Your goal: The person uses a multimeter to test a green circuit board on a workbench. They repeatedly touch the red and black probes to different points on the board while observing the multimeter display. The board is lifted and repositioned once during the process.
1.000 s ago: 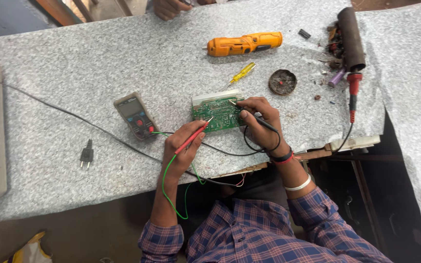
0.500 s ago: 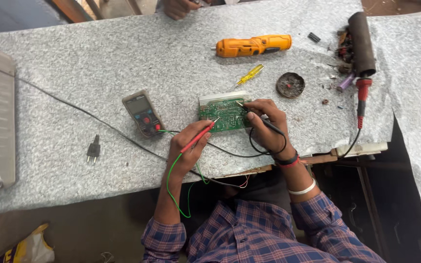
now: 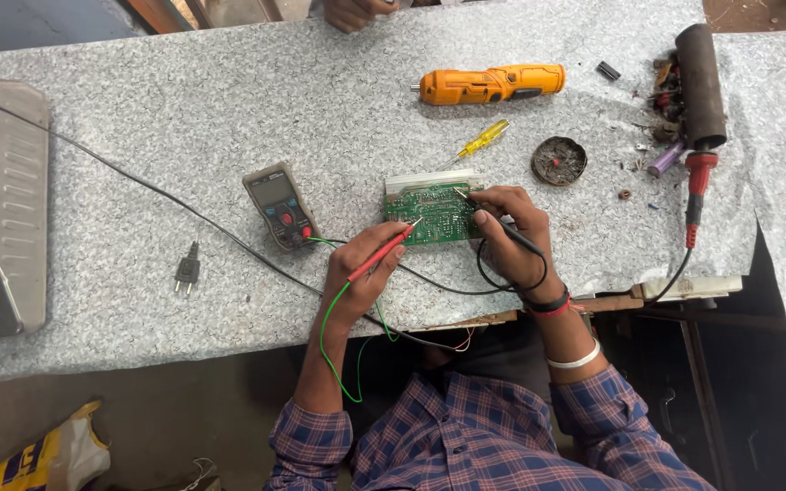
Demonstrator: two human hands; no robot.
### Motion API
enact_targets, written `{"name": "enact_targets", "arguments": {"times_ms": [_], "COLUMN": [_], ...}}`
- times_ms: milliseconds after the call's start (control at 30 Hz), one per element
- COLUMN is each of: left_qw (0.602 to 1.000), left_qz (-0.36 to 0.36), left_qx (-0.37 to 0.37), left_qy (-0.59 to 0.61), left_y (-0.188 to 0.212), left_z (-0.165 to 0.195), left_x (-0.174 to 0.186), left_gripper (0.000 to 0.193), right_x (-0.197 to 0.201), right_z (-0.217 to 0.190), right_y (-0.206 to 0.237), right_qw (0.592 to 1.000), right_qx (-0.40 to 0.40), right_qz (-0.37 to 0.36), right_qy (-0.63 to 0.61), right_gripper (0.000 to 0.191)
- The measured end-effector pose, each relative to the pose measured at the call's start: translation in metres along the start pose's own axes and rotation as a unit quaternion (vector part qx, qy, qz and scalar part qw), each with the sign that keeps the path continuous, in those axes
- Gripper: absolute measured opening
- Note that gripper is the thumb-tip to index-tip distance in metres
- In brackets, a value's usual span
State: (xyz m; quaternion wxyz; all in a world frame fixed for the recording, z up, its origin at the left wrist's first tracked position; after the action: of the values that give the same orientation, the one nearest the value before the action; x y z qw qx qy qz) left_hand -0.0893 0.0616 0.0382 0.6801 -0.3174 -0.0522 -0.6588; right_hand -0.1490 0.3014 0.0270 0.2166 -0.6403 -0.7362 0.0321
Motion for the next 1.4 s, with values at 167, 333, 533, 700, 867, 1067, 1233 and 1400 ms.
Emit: {"name": "enact_targets", "arguments": {"times_ms": [167,333,533,700,867,1067,1233,1400], "left_qw": [0.999,1.000,1.000,1.000,0.999,1.000,0.999,0.999], "left_qz": [-0.004,0.003,-0.004,-0.004,-0.007,-0.006,-0.009,-0.007], "left_qx": [0.026,0.004,-0.003,0.002,0.008,0.003,0.027,0.027], "left_qy": [0.031,0.014,0.023,0.022,0.033,0.025,0.031,0.031], "left_y": [0.0004,0.0001,0.0004,-0.0011,-0.0009,-0.0019,-0.0028,-0.0024], "left_z": [-0.0029,-0.0011,-0.0033,-0.0043,-0.0037,-0.0041,-0.0038,-0.0035], "left_x": [-0.0009,-0.0006,0.0004,-0.0018,-0.0014,-0.0023,-0.0024,-0.0042], "left_gripper": [0.025,0.023,0.023,0.023,0.024,0.023,0.023,0.023], "right_x": [0.0014,0.0007,-0.0001,0.0019,0.0012,0.0026,0.0018,0.0030], "right_z": [-0.0005,-0.0037,-0.0024,-0.0009,0.0005,0.0018,-0.0011,-0.0019], "right_y": [0.0004,0.0001,-0.0003,-0.0003,-0.0009,-0.0016,-0.0033,-0.0039], "right_qw": [1.000,1.000,1.000,1.000,1.000,1.000,1.000,1.000], "right_qx": [-0.007,0.003,0.003,0.013,0.006,0.014,0.003,0.015], "right_qz": [-0.004,-0.004,-0.002,-0.008,-0.008,-0.008,-0.010,-0.009], "right_qy": [0.013,0.002,0.002,0.012,0.012,0.018,0.024,0.022], "right_gripper": [0.027,0.027,0.027,0.027,0.027,0.028,0.028,0.027]}}
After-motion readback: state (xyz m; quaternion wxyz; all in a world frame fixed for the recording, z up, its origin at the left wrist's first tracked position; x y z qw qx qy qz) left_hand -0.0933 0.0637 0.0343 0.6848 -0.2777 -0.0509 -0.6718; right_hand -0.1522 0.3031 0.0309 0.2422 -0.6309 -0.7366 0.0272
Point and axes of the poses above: each hand's wrist, its own y-axis away from the middle knuckle, its own x-axis out of the back of the hand, z = x × y, the point moved 3 cm from there along -y, towards the middle knuckle, and after that the axes turned 2 degrees about -y, right-handed, at the moved point
